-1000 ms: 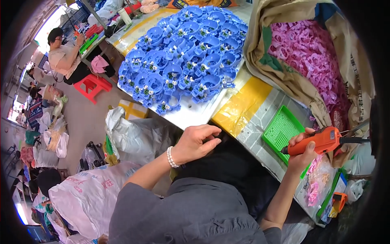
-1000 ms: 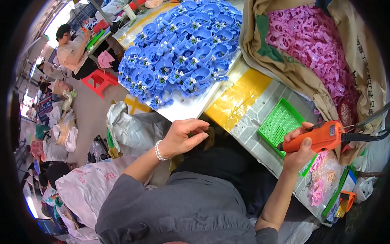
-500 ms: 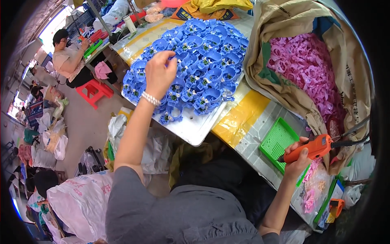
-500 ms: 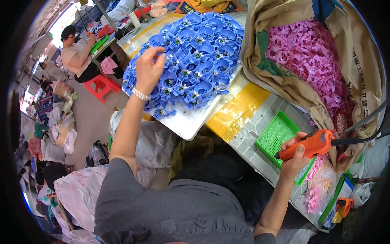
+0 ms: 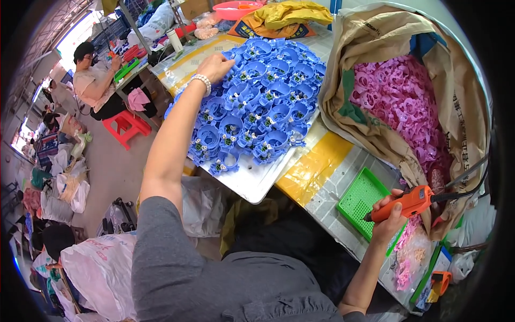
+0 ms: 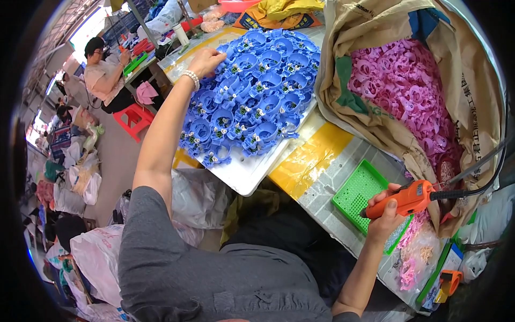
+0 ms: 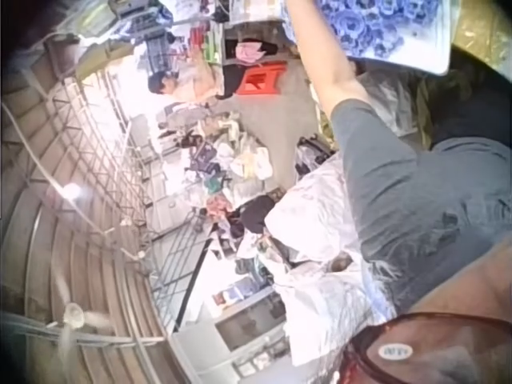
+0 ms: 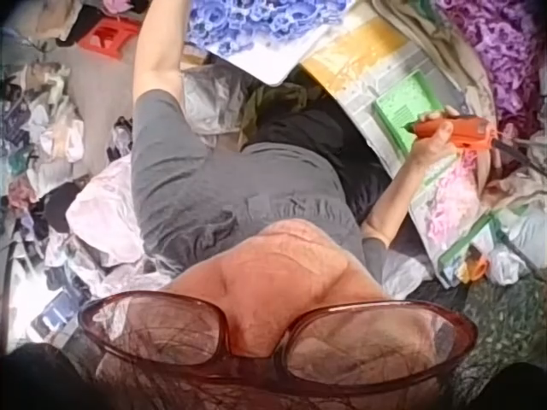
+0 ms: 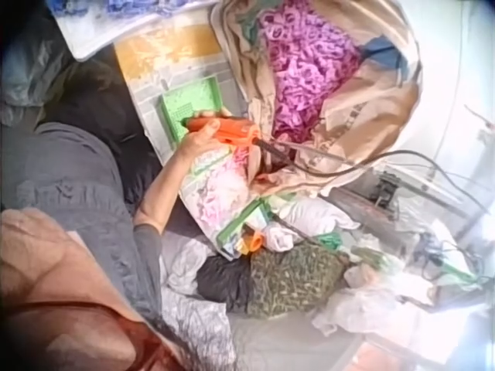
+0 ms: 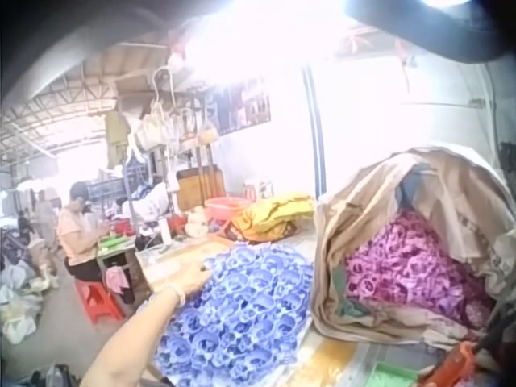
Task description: Assembling small blue plastic toy components using an electric screwdriver at a factory workbench.
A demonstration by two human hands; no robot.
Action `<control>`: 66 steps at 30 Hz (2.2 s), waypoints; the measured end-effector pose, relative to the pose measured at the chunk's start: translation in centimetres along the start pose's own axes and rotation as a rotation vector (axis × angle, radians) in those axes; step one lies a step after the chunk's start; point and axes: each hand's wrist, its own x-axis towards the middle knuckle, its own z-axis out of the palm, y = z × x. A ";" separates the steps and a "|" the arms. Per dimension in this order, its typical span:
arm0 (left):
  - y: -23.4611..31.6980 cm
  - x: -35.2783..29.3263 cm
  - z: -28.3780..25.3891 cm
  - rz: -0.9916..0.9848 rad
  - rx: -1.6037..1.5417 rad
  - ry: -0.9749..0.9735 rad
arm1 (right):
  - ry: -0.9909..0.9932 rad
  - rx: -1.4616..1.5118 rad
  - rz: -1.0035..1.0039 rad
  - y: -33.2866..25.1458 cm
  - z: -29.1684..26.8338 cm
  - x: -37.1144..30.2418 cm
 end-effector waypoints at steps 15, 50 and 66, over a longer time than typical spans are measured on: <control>-0.4 0.0 -0.3 -0.260 -0.483 0.127 | 0.008 -0.011 -0.020 0.4 -0.7 0.4; 17.5 -28.8 15.1 0.363 -0.524 0.080 | -0.011 0.047 0.049 -0.2 -1.0 0.0; 17.0 -27.0 14.5 0.272 -0.354 -0.193 | -0.004 0.017 0.030 -0.4 -1.6 1.4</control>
